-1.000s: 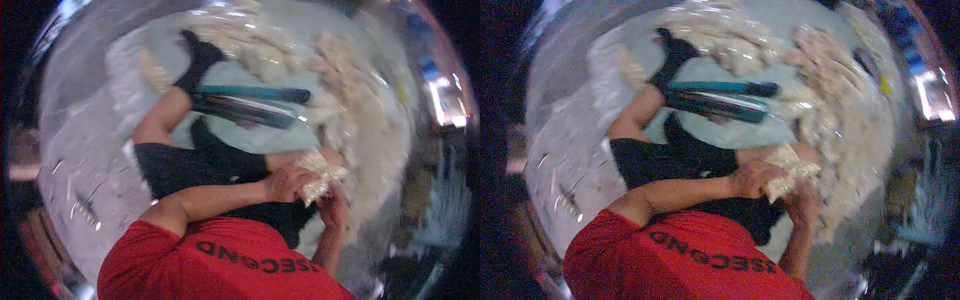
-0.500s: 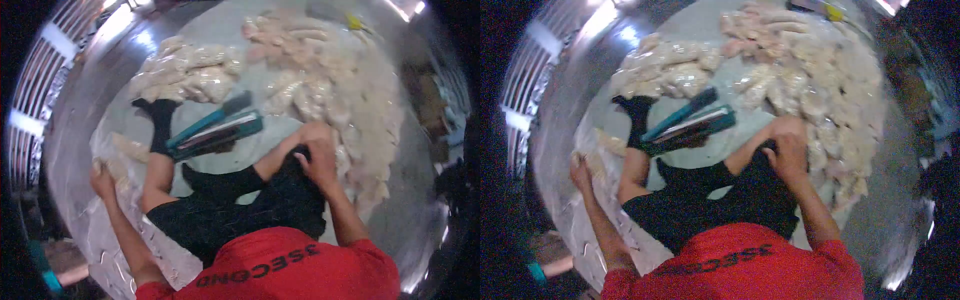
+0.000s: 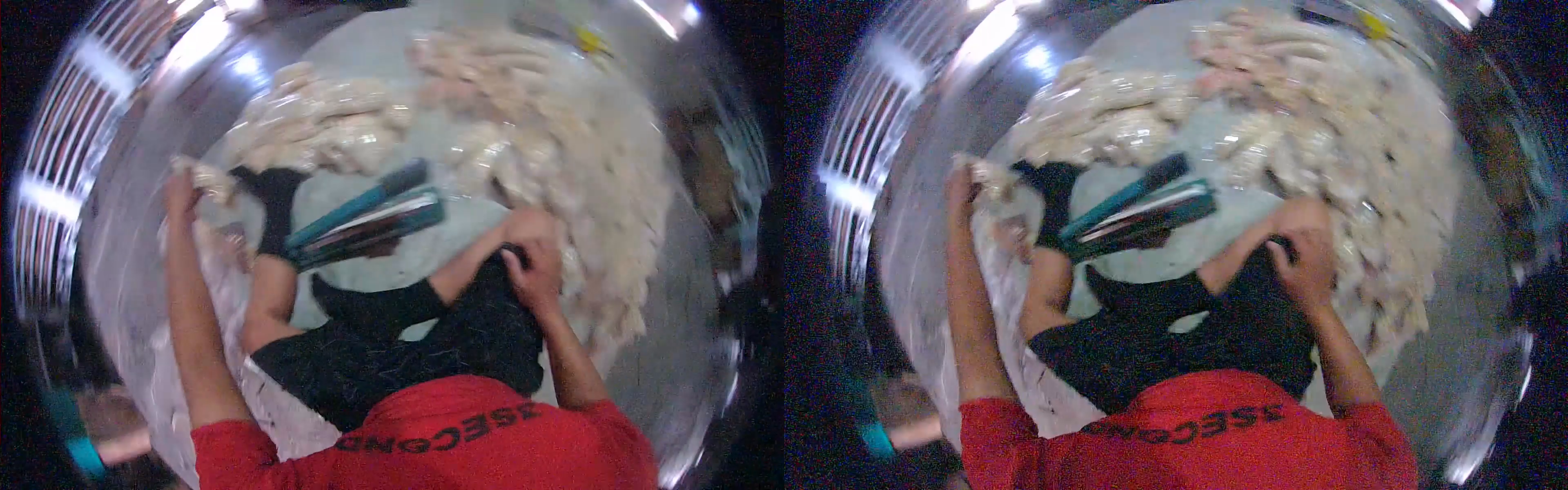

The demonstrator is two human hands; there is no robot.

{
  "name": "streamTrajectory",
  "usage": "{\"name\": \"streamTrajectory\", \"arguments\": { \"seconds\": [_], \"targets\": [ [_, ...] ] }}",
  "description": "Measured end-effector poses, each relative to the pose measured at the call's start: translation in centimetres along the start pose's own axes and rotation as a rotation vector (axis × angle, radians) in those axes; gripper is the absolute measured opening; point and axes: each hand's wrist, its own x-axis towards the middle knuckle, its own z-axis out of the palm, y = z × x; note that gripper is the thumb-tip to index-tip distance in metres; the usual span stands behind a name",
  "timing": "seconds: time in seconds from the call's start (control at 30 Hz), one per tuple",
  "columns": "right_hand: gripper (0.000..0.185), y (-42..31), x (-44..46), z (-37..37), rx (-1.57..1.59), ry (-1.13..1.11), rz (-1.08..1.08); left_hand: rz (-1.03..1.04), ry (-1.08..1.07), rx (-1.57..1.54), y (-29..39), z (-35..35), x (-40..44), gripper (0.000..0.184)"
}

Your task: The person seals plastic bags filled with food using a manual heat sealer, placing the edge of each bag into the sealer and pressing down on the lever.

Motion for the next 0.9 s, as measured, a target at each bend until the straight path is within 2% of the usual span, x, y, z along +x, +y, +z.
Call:
{"name": "streamTrajectory", "arguments": {
  "seconds": [0.03,0.07,0.1,0.17,0.2,0.23,0.27,0.3,0.33,0.37,0.5,0.57,0.6,0.67,0.7,0.77,0.8,0.87,0.9],
  "targets": [
    [0.030,0.5,0.1,-0.4,0.000,0.001,-0.039,0.036,-0.132,-0.349,0.1,1.0,1.5,0.026],
    [0.029,1.1,-0.1,-0.8,-0.003,0.003,-0.075,0.117,-0.308,-0.329,1.0,2.3,3.0,0.019],
    [0.029,1.8,-0.6,-0.7,-0.013,0.040,-0.068,0.083,-0.334,-0.415,4.3,4.3,0.8,0.025],
    [0.028,3.3,-1.6,-0.8,-0.062,0.104,0.003,0.358,-0.606,-0.268,9.2,6.8,-4.6,0.051],
    [0.028,4.0,-2.3,-1.0,0.063,0.229,0.091,0.633,-0.612,-0.012,13.0,8.7,-10.7,0.053],
    [0.027,5.2,-3.8,-1.5,0.183,0.359,0.175,0.527,-0.757,-0.215,14.8,9.9,-14.9,0.053],
    [0.027,7.3,-6.0,-1.7,0.146,0.377,0.235,0.387,-0.892,-0.404,15.9,10.6,-19.1,0.052],
    [0.027,9.2,-8.4,-1.1,0.181,0.330,0.512,0.245,-0.932,-0.394,16.2,10.0,-23.5,0.047],
    [0.026,11.7,-10.1,0.0,0.230,0.278,0.771,0.229,-1.031,-0.387,16.7,10.5,-26.6,0.047],
    [0.026,14.2,-13.0,0.8,0.068,0.132,0.837,0.241,-1.160,-0.390,17.0,10.9,-29.2,0.047],
    [0.038,14.3,-15.5,-1.0,0.017,0.003,0.756,0.301,-1.628,-0.430,18.2,13.5,-37.4,0.049],
    [0.060,15.0,-15.0,-0.7,-0.176,0.267,0.475,0.343,-1.787,-0.471,18.9,14.9,-40.3,0.050],
    [0.060,15.1,-15.0,-0.1,-0.171,0.271,0.476,0.367,-1.849,-0.501,19.2,15.5,-41.4,0.051],
    [0.076,15.3,-14.4,1.2,-0.335,0.188,0.480,0.406,-1.944,-0.564,19.6,16.4,-43.1,0.052],
    [0.076,15.0,-14.2,1.7,-0.317,0.193,0.465,0.422,-1.981,-0.592,19.9,16.7,-43.8,0.053],
    [0.077,14.3,-14.8,2.3,-0.188,0.039,0.651,0.445,-2.035,-0.646,20.0,16.9,-44.6,0.054],
    [0.077,14.2,-14.6,3.0,-0.179,0.035,0.638,0.459,-2.063,-0.675,20.1,17.0,-44.9,0.055],
    [0.061,15.1,-14.5,3.0,0.167,0.075,1.096,0.500,-2.124,-0.767,20.5,17.3,-45.3,0.056],
    [0.061,15.1,-14.5,2.0,0.166,0.089,1.103,0.527,-2.153,-0.820,20.6,17.5,-45.4,0.057]
  ]
}}
